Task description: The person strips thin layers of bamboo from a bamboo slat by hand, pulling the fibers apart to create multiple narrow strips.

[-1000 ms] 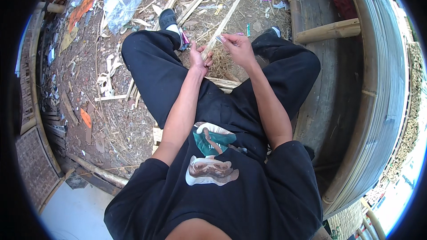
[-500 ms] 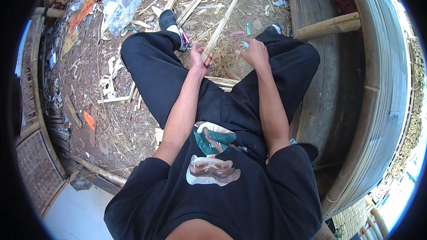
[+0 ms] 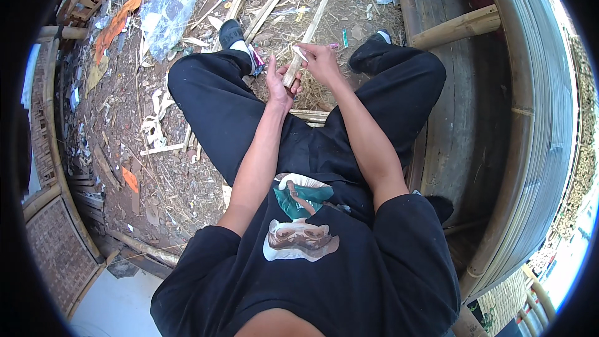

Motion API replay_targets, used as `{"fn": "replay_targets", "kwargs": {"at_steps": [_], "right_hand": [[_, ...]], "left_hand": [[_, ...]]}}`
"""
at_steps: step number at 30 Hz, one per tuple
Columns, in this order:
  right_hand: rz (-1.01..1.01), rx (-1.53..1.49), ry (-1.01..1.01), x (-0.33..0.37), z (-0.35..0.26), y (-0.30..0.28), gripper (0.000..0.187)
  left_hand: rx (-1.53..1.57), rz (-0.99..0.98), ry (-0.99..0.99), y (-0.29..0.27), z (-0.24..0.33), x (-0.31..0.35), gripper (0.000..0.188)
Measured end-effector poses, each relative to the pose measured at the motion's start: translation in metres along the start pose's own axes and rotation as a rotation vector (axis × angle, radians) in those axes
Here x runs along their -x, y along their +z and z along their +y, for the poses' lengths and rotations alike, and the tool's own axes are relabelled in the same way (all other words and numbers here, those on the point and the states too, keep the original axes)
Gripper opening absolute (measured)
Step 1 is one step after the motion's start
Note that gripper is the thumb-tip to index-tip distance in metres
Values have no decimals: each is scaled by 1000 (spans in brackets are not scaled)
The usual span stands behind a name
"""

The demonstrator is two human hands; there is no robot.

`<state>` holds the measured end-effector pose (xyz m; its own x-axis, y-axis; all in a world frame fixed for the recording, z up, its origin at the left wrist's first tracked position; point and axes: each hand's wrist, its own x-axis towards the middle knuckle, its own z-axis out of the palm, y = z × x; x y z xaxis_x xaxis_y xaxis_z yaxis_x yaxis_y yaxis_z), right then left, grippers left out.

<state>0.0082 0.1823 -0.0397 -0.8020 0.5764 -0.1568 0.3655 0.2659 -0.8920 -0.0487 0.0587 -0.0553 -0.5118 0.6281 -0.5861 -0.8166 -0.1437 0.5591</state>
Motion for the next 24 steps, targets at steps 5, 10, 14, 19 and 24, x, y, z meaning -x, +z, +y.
{"fn": "replay_targets", "kwargs": {"at_steps": [5, 10, 14, 19, 24], "right_hand": [[87, 28, -61, -11, 7, 5, 29], [59, 94, -15, -15, 10, 6, 29], [45, 180, -48, -14, 15, 13, 31], [-39, 52, 13, -11, 19, 12, 34], [-112, -32, -36, -4, 30, 19, 31]], "left_hand": [[-93, 3, 78, 5, -4, 5, 71], [-157, 129, 147, 6, -9, 6, 80], [-205, 310, 161, 8, -9, 5, 81], [-308, 379, 234, 10, -8, 7, 81], [-216, 423, 216, 11, -5, 8, 78]]}}
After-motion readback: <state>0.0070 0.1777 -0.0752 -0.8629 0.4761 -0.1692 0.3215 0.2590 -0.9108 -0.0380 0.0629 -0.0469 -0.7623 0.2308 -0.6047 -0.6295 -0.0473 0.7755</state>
